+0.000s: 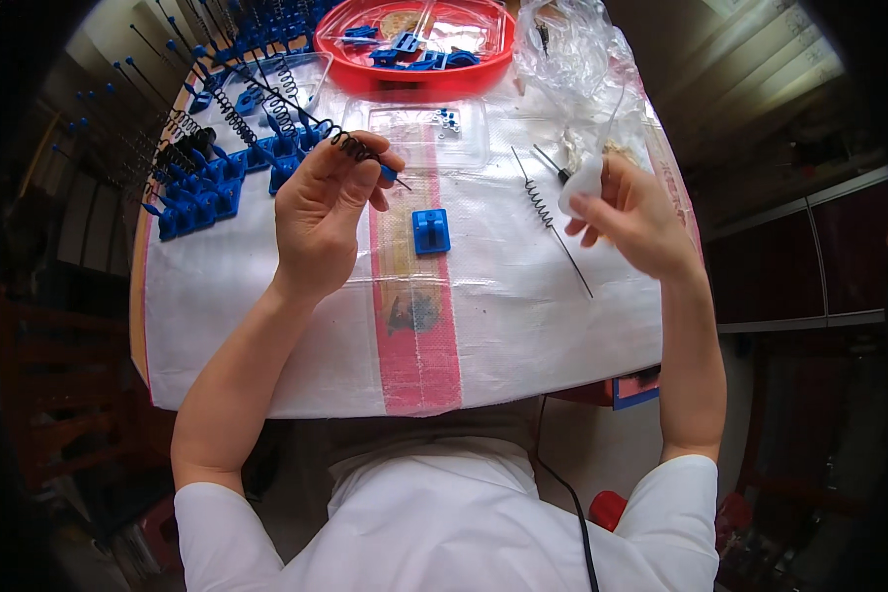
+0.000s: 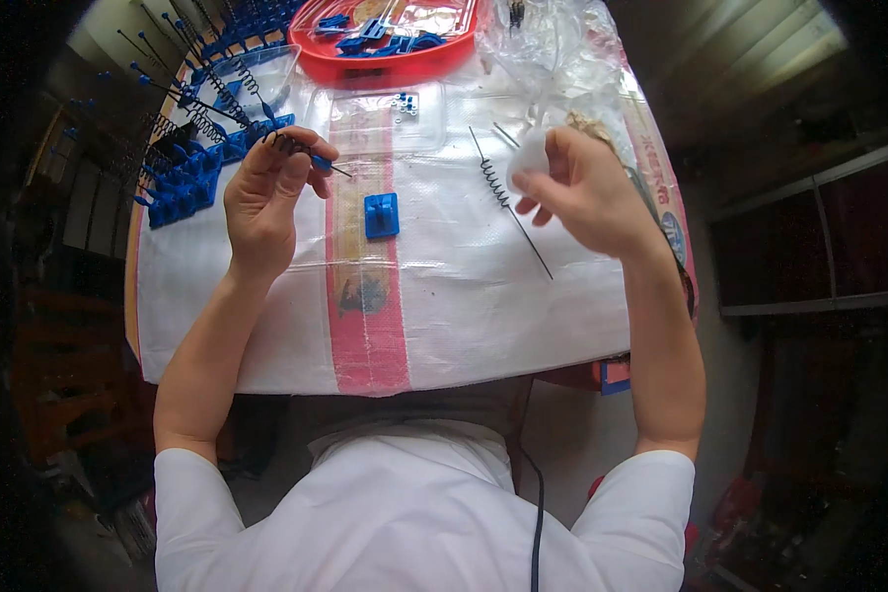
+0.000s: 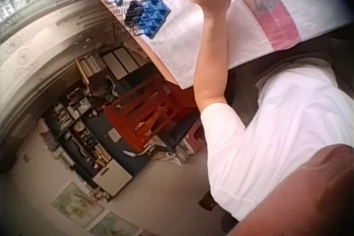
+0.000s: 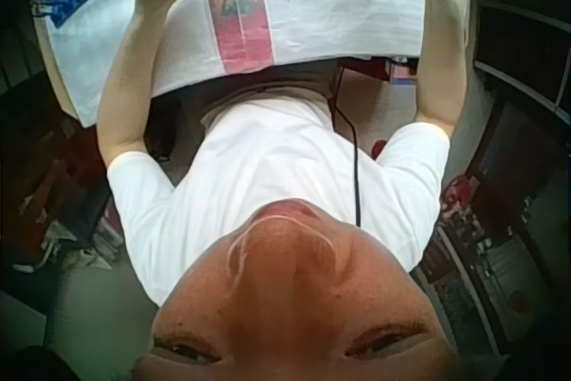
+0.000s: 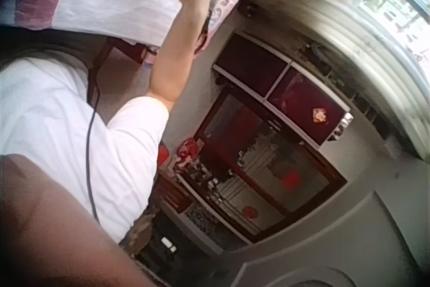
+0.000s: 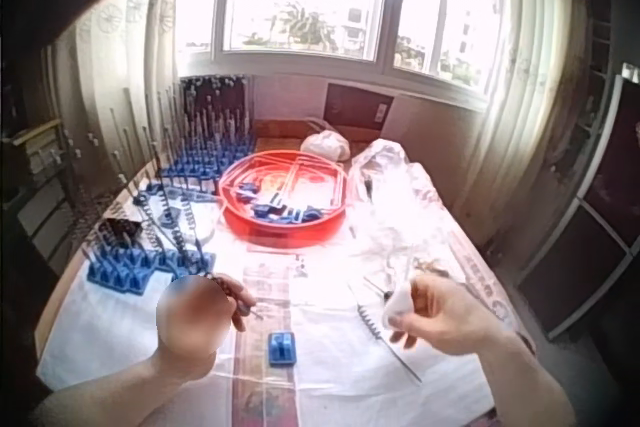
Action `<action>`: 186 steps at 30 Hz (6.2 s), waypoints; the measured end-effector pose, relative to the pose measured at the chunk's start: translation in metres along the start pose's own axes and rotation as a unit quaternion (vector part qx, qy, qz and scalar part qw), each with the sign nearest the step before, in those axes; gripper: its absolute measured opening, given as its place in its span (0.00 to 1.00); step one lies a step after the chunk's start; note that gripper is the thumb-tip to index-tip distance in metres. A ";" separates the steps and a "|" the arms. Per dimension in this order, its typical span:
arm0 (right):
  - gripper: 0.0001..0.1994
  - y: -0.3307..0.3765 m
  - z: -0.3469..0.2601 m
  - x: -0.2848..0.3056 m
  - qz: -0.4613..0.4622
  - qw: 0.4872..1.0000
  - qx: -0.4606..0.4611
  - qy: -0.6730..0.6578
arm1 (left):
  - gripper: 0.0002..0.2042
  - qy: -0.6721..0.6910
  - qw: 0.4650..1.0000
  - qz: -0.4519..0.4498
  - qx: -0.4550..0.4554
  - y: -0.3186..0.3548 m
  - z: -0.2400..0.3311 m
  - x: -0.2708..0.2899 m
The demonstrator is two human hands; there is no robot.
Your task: Manually assemble a spring and plastic parts into a mechanical component.
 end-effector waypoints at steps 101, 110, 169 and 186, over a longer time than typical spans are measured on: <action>0.11 0.080 0.008 -0.048 0.057 0.982 -0.042 -0.174 | 0.09 -0.059 0.996 -0.057 -0.024 0.009 0.003 -0.012; 0.11 0.079 0.009 -0.049 0.058 0.984 -0.034 -0.168 | 0.08 -0.058 0.997 -0.054 -0.024 0.009 0.003 -0.012; 0.10 0.076 0.008 -0.049 0.058 0.984 -0.033 -0.164 | 0.08 -0.058 0.996 -0.051 -0.036 0.009 0.006 -0.013; 0.11 0.076 0.008 -0.048 0.054 0.984 -0.029 -0.168 | 0.09 -0.048 0.997 -0.049 -0.035 0.010 0.005 -0.014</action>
Point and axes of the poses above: each hand's wrist, its own y-axis away from the middle knuckle, its own x-axis out of the back of the hand, z = x × y, the point moved 4 cm from there along -y, towards the middle knuckle, and after that the axes turned 6 degrees about x, right-handed, at the moved point
